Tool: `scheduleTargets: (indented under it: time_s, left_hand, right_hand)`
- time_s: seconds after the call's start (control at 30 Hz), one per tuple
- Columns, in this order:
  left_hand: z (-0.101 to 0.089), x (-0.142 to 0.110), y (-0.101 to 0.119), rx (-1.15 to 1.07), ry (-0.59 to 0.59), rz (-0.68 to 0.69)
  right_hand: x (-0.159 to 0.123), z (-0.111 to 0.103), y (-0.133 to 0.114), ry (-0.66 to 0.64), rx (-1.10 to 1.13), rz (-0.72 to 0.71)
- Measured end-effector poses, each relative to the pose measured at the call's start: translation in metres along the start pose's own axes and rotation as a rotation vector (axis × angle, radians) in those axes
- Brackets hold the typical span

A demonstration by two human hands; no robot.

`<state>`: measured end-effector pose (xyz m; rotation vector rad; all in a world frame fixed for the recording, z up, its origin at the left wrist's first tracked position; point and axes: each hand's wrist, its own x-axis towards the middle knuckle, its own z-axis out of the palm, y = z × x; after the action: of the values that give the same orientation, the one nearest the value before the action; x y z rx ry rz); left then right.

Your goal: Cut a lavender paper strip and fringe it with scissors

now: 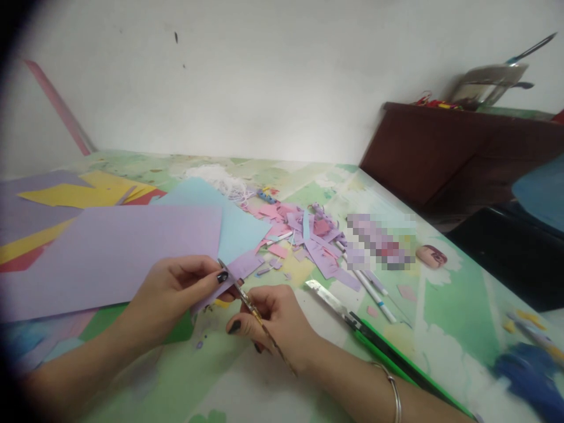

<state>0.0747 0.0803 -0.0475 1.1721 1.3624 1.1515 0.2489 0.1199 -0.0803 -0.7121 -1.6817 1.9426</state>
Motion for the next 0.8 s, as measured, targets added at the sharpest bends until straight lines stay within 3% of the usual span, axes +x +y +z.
scheduleTargets:
  time_s: [0.8]
  left_hand:
    - [0.0007, -0.0012, 0.0010, -0.133, -0.031, -0.009]
  right_hand:
    - [0.0015, 0.0014, 0.0019, 0.069, -0.008, 0.004]
